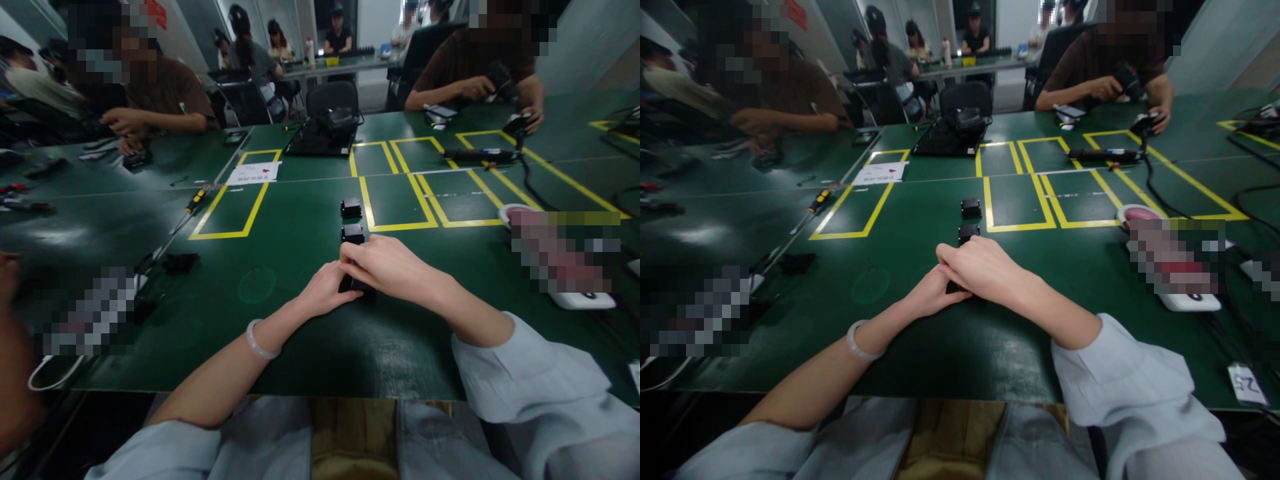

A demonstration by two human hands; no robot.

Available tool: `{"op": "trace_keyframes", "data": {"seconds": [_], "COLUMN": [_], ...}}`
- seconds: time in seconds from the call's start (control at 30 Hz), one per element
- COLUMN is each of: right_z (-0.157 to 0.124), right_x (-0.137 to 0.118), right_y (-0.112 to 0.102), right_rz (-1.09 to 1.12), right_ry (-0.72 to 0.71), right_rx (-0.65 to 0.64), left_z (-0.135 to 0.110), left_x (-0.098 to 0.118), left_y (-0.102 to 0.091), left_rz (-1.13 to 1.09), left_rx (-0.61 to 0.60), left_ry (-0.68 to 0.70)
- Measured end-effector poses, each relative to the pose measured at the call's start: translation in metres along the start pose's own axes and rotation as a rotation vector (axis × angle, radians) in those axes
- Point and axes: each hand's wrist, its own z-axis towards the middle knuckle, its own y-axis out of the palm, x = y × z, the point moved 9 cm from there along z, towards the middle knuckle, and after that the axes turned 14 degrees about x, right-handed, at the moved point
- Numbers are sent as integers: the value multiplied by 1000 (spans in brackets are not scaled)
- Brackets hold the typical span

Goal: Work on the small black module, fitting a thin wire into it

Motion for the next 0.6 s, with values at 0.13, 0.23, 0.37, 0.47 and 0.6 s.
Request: {"op": "trace_keyframes", "data": {"seconds": [0.13,0.23,0.37,0.47,0.6], "right_z": [0,1,1,0,0], "right_x": [1,0,0,-2,-1], "right_y": [-2,-3,1,-1,-3], "right_rz": [24,-13,-74,-6,7], "right_ry": [10,-5,-12,-26,-9], "right_rx": [31,46,13,29,44], "left_z": [0,0,0,0,0], "left_x": [2,2,1,3,2], "left_y": [-1,-2,-1,-1,-1], "left_rz": [1,1,17,10,3], "left_rx": [-2,4,4,8,5], "left_ry": [16,14,12,30,33]}}
